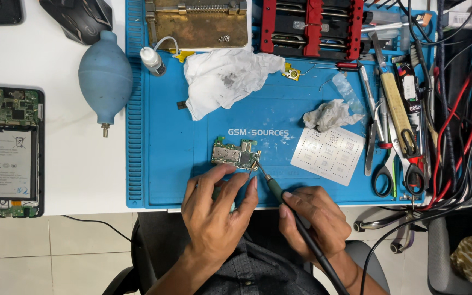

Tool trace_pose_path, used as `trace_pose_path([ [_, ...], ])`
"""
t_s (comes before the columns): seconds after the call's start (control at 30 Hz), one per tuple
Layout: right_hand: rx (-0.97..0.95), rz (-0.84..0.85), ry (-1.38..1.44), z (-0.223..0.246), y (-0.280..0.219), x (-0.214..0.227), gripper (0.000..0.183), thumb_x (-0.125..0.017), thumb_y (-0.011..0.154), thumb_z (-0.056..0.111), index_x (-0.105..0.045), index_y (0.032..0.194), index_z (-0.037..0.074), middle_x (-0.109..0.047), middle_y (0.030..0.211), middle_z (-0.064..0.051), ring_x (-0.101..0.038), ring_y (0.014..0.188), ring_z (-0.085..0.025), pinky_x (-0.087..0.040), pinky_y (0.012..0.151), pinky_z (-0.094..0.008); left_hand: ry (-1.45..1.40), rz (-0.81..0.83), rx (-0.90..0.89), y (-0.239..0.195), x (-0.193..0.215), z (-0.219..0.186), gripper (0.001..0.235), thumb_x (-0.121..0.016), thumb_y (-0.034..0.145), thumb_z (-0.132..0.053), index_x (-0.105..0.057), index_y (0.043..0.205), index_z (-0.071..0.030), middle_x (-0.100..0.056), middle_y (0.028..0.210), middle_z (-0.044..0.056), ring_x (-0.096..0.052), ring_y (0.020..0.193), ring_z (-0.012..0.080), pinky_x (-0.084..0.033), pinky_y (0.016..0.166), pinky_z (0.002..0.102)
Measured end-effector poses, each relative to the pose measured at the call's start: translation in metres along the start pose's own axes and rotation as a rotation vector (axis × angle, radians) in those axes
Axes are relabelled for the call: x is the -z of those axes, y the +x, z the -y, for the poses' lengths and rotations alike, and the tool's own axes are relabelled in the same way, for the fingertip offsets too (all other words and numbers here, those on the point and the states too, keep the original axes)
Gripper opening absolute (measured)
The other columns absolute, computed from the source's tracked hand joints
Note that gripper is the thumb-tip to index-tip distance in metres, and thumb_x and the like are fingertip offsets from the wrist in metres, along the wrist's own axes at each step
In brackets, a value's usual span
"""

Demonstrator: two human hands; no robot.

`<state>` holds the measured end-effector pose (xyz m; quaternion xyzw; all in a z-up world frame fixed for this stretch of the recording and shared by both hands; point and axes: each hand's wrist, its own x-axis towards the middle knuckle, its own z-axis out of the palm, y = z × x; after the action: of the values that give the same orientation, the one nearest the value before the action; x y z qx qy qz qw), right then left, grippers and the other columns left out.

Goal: The person uses a soldering iron and tweezers to apply solder to a small circuit board placed on a blue mat. The person repeatedly heats and applies solder to specific points on the board while holding it steady with tweezers.

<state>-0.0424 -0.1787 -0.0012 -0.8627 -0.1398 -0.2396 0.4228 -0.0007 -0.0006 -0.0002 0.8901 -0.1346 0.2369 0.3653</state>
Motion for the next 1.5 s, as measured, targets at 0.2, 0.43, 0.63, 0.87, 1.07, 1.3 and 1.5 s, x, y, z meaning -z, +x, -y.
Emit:
trace_pose_path([
  [0.2, -0.01, 0.0, -0.031, 0.001, 0.001, -0.001, 0.016, -0.075, 0.095, 0.002, -0.072, 0.102, -0.012, -0.077, 0.087, -0.023, -0.071, 0.068, -0.034, -0.06, 0.066, -0.038, 0.002, -0.002, 0.003, 0.001, 0.0, -0.001, 0.009, -0.088, 0.098, -0.016, -0.082, 0.098, -0.009, -0.073, 0.111, 0.01, -0.072, 0.079, 0.0206, -0.059, 0.077, 0.039],
  [0.43, -0.01, 0.0, -0.029, 0.0, 0.001, 0.0, 0.016, -0.075, 0.094, 0.001, -0.07, 0.102, -0.013, -0.077, 0.088, -0.024, -0.071, 0.068, -0.036, -0.06, 0.066, -0.039, -0.005, -0.003, 0.003, 0.001, 0.0, -0.001, 0.01, -0.088, 0.098, -0.016, -0.082, 0.099, -0.008, -0.072, 0.112, 0.01, -0.073, 0.08, 0.0211, -0.059, 0.077, 0.039],
  [0.63, -0.027, -0.004, -0.031, 0.002, 0.003, 0.0, 0.017, -0.075, 0.094, 0.002, -0.072, 0.102, -0.013, -0.077, 0.086, -0.023, -0.071, 0.068, -0.035, -0.059, 0.066, -0.038, 0.004, 0.008, 0.012, 0.001, 0.001, -0.001, 0.011, -0.087, 0.099, -0.018, -0.081, 0.099, -0.009, -0.073, 0.112, 0.009, -0.072, 0.081, 0.0215, -0.058, 0.076, 0.039],
  [0.87, 0.037, 0.04, -0.002, 0.0, 0.007, -0.001, 0.018, -0.076, 0.094, 0.002, -0.071, 0.103, -0.013, -0.075, 0.084, -0.022, -0.07, 0.068, -0.034, -0.061, 0.067, -0.038, -0.005, 0.003, 0.009, 0.001, 0.001, -0.001, 0.008, -0.087, 0.099, -0.013, -0.081, 0.1, -0.007, -0.072, 0.112, 0.012, -0.075, 0.088, 0.0229, -0.061, 0.079, 0.039],
  [1.07, 0.017, 0.061, -0.003, 0.002, 0.006, 0.0, 0.017, -0.076, 0.095, 0.003, -0.072, 0.103, -0.011, -0.076, 0.086, -0.023, -0.071, 0.069, -0.035, -0.062, 0.069, -0.038, -0.014, 0.005, 0.014, -0.001, 0.002, 0.0, 0.009, -0.087, 0.098, -0.011, -0.08, 0.101, -0.006, -0.072, 0.113, 0.012, -0.074, 0.09, 0.0238, -0.062, 0.078, 0.038],
  [1.3, 0.012, 0.023, 0.061, -0.001, 0.003, 0.0, 0.015, -0.076, 0.092, 0.0, -0.071, 0.099, -0.012, -0.078, 0.089, -0.024, -0.072, 0.068, -0.035, -0.061, 0.067, -0.037, -0.04, 0.011, 0.032, -0.002, 0.004, 0.001, 0.01, -0.088, 0.099, -0.011, -0.079, 0.1, -0.006, -0.07, 0.117, 0.013, -0.072, 0.089, 0.0264, -0.066, 0.074, 0.035],
  [1.5, -0.27, -0.203, 0.136, -0.014, -0.015, 0.025, 0.035, -0.061, 0.112, 0.023, -0.063, 0.132, -0.005, -0.067, 0.101, -0.022, -0.075, 0.086, -0.032, -0.064, 0.077, -0.035, -0.302, -0.144, 0.042, -0.01, 0.012, 0.005, 0.009, -0.085, 0.095, 0.002, -0.077, 0.099, 0.003, -0.068, 0.104, 0.016, -0.074, 0.088, 0.0273, -0.069, 0.072, 0.031],
])
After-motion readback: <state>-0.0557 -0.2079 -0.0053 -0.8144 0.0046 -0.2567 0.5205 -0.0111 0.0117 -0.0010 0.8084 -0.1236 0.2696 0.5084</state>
